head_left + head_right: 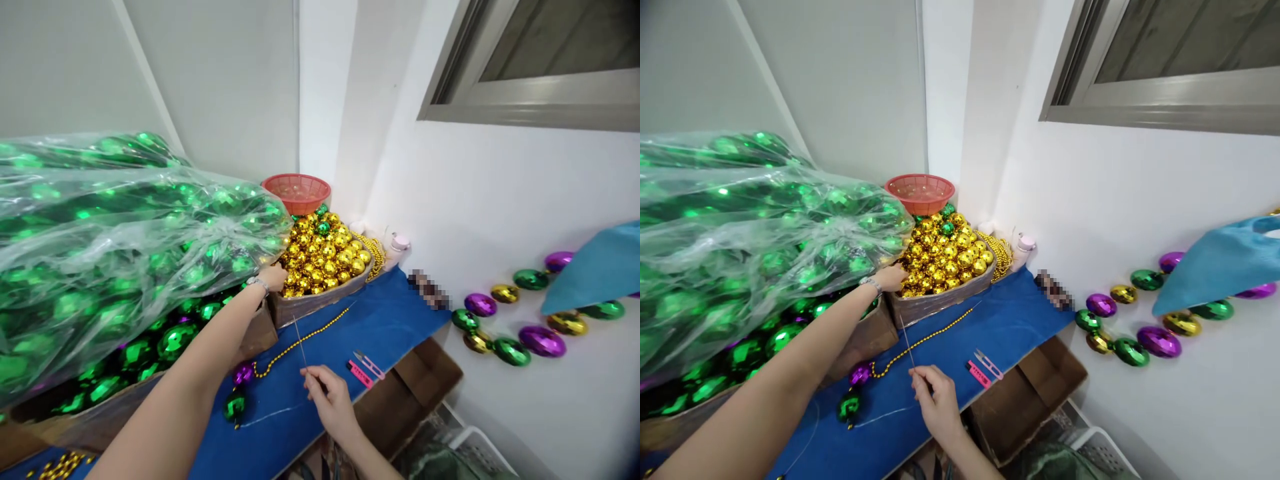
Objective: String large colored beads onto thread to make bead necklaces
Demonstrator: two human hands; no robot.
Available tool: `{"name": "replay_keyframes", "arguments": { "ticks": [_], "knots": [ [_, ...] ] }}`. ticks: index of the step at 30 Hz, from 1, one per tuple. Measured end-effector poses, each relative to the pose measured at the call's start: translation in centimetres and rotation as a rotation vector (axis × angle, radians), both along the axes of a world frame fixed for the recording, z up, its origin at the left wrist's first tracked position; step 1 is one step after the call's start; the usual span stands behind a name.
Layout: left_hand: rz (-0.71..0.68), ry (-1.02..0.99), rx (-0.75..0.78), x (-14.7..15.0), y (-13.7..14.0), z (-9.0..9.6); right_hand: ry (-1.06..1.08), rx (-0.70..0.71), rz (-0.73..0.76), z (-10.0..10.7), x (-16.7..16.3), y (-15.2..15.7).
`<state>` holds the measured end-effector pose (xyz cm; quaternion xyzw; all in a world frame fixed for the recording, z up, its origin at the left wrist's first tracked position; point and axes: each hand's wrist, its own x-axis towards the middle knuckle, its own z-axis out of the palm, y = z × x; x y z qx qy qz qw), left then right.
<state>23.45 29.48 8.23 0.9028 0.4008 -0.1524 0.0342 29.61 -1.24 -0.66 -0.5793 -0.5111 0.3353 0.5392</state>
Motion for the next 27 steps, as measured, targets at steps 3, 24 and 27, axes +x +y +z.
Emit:
{"name": "replay_keyframes", "arguments": {
  "ticks": [3,24,27],
  "knots": [
    [0.02,0.014,-0.031,0.3,0.3,-0.2,-0.017,0.013,0.008,0.3,-0.4,0.1],
    [0.413,-1.686,-1.045,-12.8,-15.2,0.9,-0.269,0.143,0.063,1.7,-0.8,-2.0],
    [0.52,-1.746,-1.121,-15.0,-17.3,-0.8,-0.34,0.177,0.117,2.1,-1.0,-1.7]
  ]
}}
